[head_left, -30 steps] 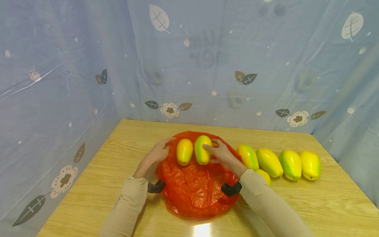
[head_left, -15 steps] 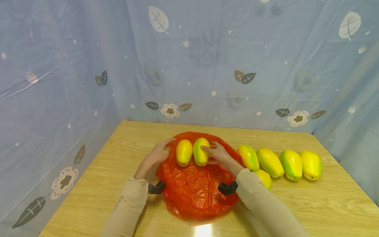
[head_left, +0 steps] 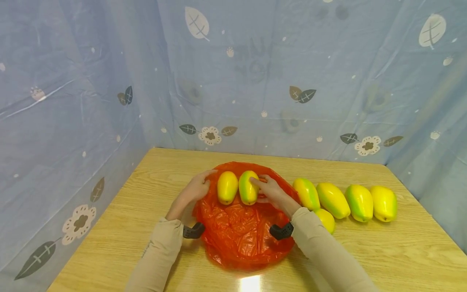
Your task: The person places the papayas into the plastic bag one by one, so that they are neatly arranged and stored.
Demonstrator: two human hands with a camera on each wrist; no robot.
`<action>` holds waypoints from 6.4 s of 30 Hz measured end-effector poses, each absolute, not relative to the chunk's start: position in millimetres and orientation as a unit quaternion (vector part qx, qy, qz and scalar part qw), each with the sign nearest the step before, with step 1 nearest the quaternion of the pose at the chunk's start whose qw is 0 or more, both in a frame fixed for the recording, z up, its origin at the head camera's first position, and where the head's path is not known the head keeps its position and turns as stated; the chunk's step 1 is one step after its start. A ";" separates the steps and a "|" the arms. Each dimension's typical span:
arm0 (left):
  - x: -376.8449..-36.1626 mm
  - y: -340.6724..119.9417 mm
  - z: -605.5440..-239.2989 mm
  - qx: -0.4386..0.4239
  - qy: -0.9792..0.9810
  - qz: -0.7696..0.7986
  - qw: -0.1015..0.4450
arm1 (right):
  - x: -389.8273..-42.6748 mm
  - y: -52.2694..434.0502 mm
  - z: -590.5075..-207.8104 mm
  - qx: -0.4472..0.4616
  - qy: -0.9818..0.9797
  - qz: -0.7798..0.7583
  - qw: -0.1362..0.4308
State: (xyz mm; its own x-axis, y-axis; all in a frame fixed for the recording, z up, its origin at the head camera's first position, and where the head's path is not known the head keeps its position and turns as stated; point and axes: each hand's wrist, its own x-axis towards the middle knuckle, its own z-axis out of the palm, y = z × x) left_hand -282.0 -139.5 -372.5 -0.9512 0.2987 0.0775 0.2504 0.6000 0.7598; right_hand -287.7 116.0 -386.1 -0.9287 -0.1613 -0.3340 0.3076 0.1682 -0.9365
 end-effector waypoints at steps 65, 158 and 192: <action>-285.2 -142.4 -378.2 0.168 0.895 0.412 0.027 | -225.3 266.6 -313.9 -0.022 0.730 -0.668 0.146; -283.9 -142.8 -374.6 0.187 0.893 0.408 0.020 | -181.3 265.2 -345.8 0.012 0.741 -0.651 0.166; -284.3 -142.8 -375.4 0.179 0.890 0.419 0.018 | -231.8 206.6 -344.2 0.007 0.739 -0.652 0.171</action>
State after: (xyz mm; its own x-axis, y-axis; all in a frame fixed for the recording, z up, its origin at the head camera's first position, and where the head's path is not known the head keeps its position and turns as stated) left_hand -284.3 -142.8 -375.4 -0.9355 0.3333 0.1175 0.3030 0.5855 0.7519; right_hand -231.8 206.6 -344.2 -0.9414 -0.2132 -0.2614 0.2328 0.1501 -0.9609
